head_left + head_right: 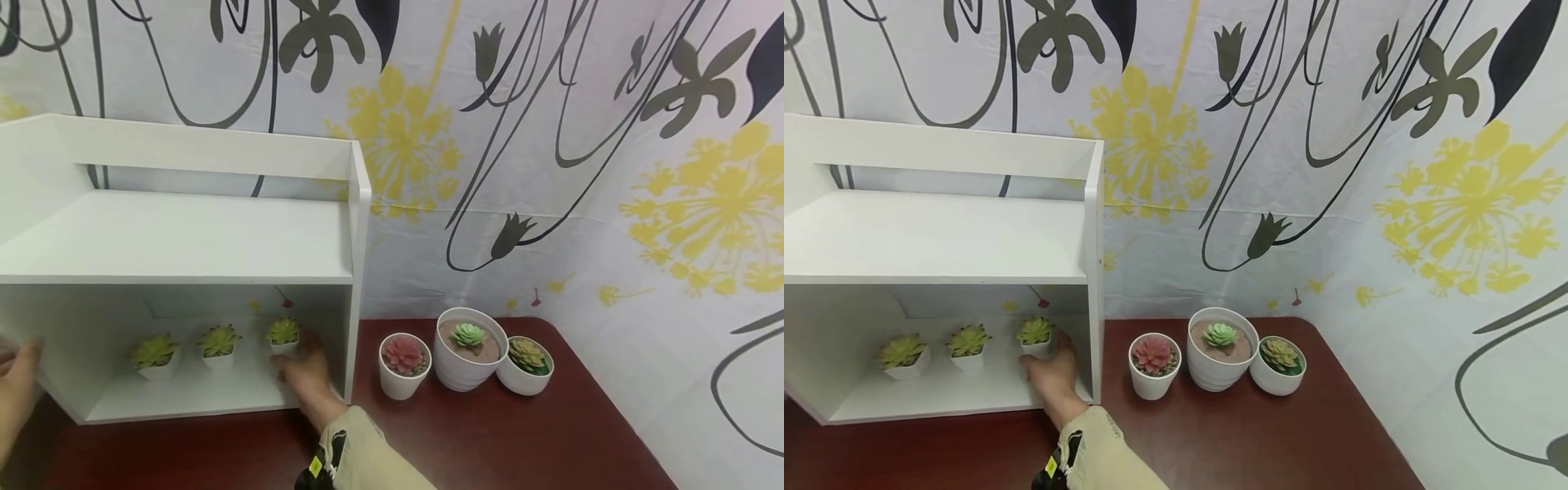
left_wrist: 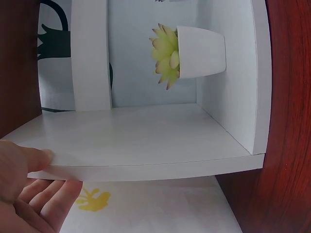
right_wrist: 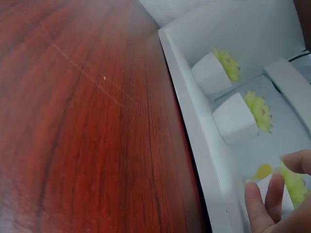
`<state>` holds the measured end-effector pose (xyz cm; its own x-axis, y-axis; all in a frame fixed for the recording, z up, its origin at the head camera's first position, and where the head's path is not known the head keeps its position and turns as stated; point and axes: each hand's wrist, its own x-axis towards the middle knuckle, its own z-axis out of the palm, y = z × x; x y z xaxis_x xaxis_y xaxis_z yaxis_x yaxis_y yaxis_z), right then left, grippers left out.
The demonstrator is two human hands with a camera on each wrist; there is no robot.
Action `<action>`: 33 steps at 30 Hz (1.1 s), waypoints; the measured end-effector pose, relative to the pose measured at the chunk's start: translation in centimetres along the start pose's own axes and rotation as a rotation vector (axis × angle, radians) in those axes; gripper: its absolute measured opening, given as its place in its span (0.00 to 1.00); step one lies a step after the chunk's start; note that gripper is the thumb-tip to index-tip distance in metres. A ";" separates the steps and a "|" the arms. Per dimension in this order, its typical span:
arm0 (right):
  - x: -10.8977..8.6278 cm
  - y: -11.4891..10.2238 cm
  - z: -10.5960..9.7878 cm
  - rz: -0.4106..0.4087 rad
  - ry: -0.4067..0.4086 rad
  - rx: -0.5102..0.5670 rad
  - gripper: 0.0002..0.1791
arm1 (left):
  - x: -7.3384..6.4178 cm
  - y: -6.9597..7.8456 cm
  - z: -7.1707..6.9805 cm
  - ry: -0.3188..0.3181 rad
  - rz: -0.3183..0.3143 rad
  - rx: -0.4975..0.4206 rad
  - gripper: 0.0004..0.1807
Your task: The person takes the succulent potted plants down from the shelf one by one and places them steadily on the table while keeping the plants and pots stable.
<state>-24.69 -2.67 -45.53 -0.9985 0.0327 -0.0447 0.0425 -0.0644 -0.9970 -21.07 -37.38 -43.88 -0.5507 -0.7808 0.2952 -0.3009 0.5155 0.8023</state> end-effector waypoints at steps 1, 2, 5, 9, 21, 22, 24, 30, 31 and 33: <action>0.2 0.1 0.0 -0.004 0.001 -0.012 0.42 | 0.0 -0.1 0.0 0.014 0.017 0.010 0.27; 0.3 0.2 0.0 -0.002 0.001 -0.017 0.42 | -0.1 -0.2 -0.1 0.019 0.029 0.014 0.27; 0.8 0.3 0.1 -0.017 -0.012 -0.034 0.41 | 0.2 -0.8 0.0 0.042 0.054 0.017 0.26; 1.5 0.4 0.2 -0.026 -0.019 -0.066 0.41 | 0.6 -1.1 -0.1 0.064 0.089 0.015 0.26; 2.6 0.4 0.5 -0.026 -0.006 -0.104 0.43 | -0.1 -0.4 -0.4 0.024 0.184 -0.129 0.28; 2.6 0.4 0.5 -0.023 -0.012 -0.098 0.42 | -0.1 -0.3 -0.4 0.029 0.201 -0.111 0.28; 2.7 0.3 0.4 -0.028 -0.023 -0.095 0.41 | -0.2 0.1 -0.7 0.016 0.218 -0.111 0.27; 3.2 0.2 0.6 -0.042 -0.008 -0.180 0.37 | -1.6 2.3 -1.9 -0.031 0.175 -0.020 0.25; 3.3 0.2 0.6 -0.048 -0.001 -0.209 0.37 | -1.8 2.6 -2.1 -0.035 0.168 -0.018 0.25; 3.4 0.3 0.7 -0.077 0.014 -0.275 0.37 | -2.0 3.0 -2.5 -0.045 0.151 -0.008 0.26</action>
<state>-28.14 -3.30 -45.92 -0.9986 0.0405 0.0330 -0.0236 0.2118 -0.9770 -18.89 -35.11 -40.74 -0.6235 -0.6781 0.3892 -0.2061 0.6227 0.7548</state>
